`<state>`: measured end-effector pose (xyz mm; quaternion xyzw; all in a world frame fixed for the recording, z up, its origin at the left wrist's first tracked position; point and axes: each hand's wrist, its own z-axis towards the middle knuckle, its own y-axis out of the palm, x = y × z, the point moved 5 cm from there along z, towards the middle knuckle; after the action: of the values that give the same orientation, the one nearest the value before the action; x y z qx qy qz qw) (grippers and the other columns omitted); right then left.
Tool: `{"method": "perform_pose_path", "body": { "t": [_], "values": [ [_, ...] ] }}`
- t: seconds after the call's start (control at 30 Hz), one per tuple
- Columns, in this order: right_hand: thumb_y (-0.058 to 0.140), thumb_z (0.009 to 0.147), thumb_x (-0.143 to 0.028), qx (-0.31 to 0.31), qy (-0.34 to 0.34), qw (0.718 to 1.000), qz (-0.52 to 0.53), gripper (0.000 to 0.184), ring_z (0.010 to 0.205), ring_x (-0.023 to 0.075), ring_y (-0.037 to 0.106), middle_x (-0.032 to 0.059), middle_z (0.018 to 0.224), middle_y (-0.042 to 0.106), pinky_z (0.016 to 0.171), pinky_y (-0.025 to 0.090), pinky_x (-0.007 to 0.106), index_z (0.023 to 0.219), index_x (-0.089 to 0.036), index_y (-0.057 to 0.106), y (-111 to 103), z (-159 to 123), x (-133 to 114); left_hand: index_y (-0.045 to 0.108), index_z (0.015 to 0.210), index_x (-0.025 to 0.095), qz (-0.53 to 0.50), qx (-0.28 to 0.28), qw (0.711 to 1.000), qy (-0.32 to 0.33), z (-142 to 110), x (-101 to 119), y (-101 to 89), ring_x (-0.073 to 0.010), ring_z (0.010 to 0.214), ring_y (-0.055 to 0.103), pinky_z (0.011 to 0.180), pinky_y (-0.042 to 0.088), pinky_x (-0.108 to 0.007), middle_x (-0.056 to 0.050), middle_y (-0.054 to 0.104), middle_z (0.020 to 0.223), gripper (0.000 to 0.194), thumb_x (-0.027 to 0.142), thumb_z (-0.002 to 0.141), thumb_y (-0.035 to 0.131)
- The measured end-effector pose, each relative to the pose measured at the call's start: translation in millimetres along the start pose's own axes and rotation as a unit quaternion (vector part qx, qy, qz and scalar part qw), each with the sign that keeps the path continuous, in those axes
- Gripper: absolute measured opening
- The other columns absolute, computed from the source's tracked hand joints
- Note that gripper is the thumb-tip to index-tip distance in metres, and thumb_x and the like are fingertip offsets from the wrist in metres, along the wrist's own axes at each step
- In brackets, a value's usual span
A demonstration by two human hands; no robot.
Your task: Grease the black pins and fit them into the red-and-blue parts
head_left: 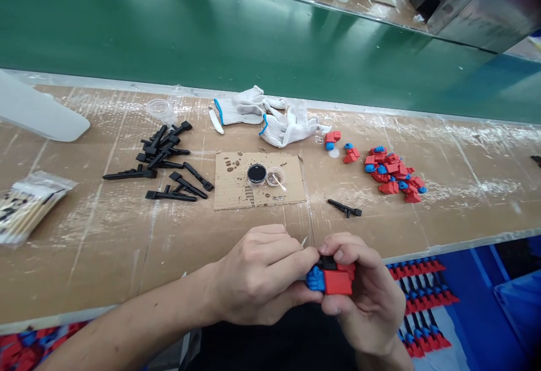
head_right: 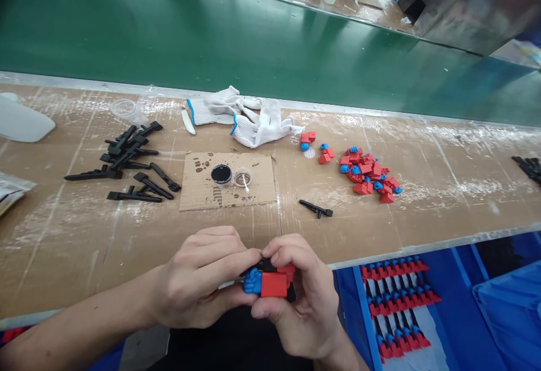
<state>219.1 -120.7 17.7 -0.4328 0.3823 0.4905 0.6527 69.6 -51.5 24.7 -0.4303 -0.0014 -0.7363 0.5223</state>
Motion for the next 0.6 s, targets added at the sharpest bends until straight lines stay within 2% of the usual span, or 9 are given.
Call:
{"method": "perform_pose_path", "body": {
  "t": [0.1,0.23,0.37,0.6],
  "values": [
    [0.079,0.085,-0.036,0.008,-0.024,1.000,-0.003,0.041,0.096,0.0206,0.064,0.0071,0.102,0.067,0.081,0.058,0.032,0.119,-0.023,0.061,-2.4,3.2,-1.5,0.062,0.112,0.007,-0.021,0.015,1.000,0.001,1.6,-2.0,-3.9,-0.0141,0.059,0.062,0.055,0.051,-0.028,-0.005,0.068,0.073,0.030,0.035,0.104,0.055],
    [0.084,0.079,-0.035,-0.002,-0.065,0.998,-0.019,0.049,0.095,0.0222,0.067,0.0082,0.105,0.070,0.081,0.060,0.035,0.121,-0.023,0.063,-6.6,7.5,-4.5,0.063,0.114,0.008,-0.047,0.026,0.999,0.006,2.6,-4.3,-9.9,-0.0161,0.073,0.072,0.066,0.058,-0.027,-0.009,0.075,0.088,0.032,0.032,0.096,0.069],
    [0.083,0.081,-0.035,-0.014,-0.055,0.998,-0.017,0.043,0.092,0.0212,0.066,0.0073,0.102,0.069,0.078,0.060,0.034,0.118,-0.023,0.062,-6.0,7.2,-4.8,0.063,0.114,0.008,-0.042,0.020,0.999,0.000,0.0,-2.8,-8.2,-0.0171,0.072,0.070,0.065,0.058,-0.028,-0.010,0.074,0.087,0.028,0.032,0.099,0.063],
    [0.080,0.084,-0.038,0.006,-0.034,0.999,-0.010,0.038,0.092,0.0203,0.065,0.0066,0.098,0.068,0.079,0.059,0.032,0.113,-0.022,0.061,2.6,3.6,-9.7,0.064,0.110,0.004,-0.046,0.034,0.998,-0.009,-3.2,4.3,-4.3,-0.0167,0.063,0.061,0.058,0.051,-0.030,-0.008,0.068,0.076,0.029,0.031,0.101,0.059]
  ]
}}
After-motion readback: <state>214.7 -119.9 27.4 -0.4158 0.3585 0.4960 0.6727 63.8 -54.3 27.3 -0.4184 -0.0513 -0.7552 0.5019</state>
